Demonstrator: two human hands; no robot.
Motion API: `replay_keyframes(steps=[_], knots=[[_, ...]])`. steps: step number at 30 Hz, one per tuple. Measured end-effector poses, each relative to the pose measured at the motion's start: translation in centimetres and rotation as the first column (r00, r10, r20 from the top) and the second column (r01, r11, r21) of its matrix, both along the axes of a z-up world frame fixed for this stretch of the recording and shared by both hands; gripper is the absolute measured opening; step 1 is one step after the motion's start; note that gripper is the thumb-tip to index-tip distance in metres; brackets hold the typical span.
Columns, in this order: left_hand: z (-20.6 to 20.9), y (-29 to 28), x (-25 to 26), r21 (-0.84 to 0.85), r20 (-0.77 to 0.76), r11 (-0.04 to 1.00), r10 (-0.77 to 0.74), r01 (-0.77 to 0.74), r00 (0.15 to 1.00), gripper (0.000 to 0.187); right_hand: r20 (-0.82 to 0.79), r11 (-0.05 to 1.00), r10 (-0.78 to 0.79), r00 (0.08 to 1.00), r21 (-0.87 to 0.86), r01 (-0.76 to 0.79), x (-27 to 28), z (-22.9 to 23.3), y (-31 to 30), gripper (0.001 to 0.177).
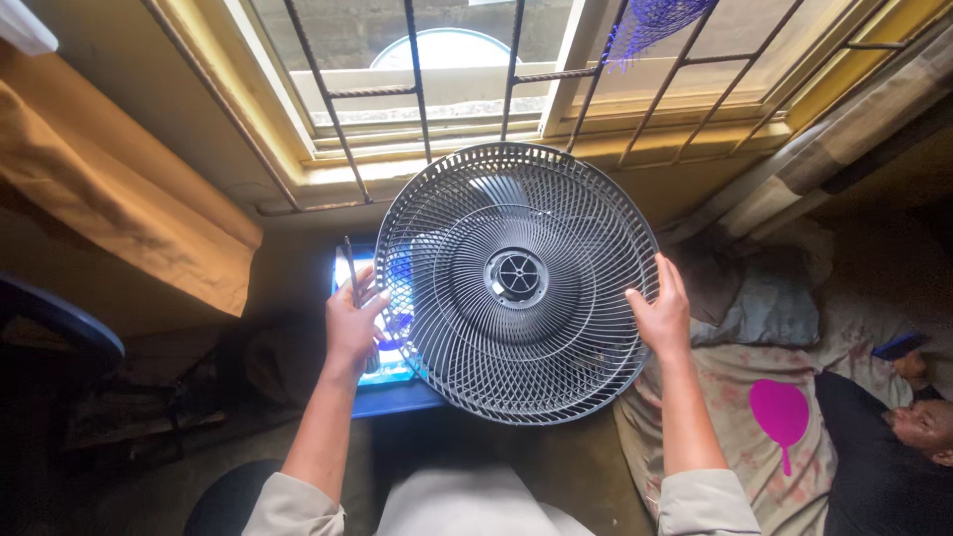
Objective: The person uses a screwdriver to loosen and remove the central nut on a standing fan, then removes the front grille and places it aside. The person continues to loosen the rear nut on the fan motor housing.
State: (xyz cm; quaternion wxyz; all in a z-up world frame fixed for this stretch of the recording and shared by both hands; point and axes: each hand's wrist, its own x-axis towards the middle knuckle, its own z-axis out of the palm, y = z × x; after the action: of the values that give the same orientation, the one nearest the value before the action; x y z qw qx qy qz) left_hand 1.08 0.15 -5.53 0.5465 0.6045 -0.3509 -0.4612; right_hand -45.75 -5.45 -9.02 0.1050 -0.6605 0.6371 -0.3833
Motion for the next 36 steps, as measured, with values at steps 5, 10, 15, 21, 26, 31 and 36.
replay_keyframes(steps=[5,10,15,21,26,31,36], knots=[[0.5,1.9,0.9,-0.002,0.025,0.998,0.064,-0.064,0.998,0.045,0.007,0.997,0.008,1.0,-0.079,-0.007,3.3,4.3,2.1,0.063],[0.9,7.7,2.5,0.022,-0.117,0.995,0.101,-0.099,0.988,0.036,0.553,0.964,0.188,0.812,0.055,-0.26,11.6,7.6,6.7,0.043],[-0.4,16.6,4.6,0.073,-0.185,0.975,0.218,-0.208,0.958,0.051,0.941,0.501,0.148,0.305,0.195,-0.843,23.8,8.2,12.8,0.027],[-3.5,29.0,5.8,0.197,-0.274,0.803,0.597,-0.563,0.754,0.058,0.83,-0.232,0.52,0.201,0.364,-0.902,34.3,7.6,17.9,0.029],[-5.7,37.7,3.3,0.24,-0.417,0.522,0.817,-0.818,0.399,0.057,0.653,-0.479,0.757,-0.021,0.532,-0.699,40.2,6.5,21.2,0.034],[-5.5,43.8,2.2,0.157,-0.578,0.309,0.799,-0.938,0.166,0.048,0.59,-0.615,0.762,-0.268,0.528,-0.586,46.0,5.9,27.5,0.047],[-3.8,47.1,3.8,0.064,-0.612,0.196,0.783,-0.979,0.117,0.04,0.784,-0.789,0.563,-0.261,0.415,-0.454,49.2,3.6,34.4,0.059]])
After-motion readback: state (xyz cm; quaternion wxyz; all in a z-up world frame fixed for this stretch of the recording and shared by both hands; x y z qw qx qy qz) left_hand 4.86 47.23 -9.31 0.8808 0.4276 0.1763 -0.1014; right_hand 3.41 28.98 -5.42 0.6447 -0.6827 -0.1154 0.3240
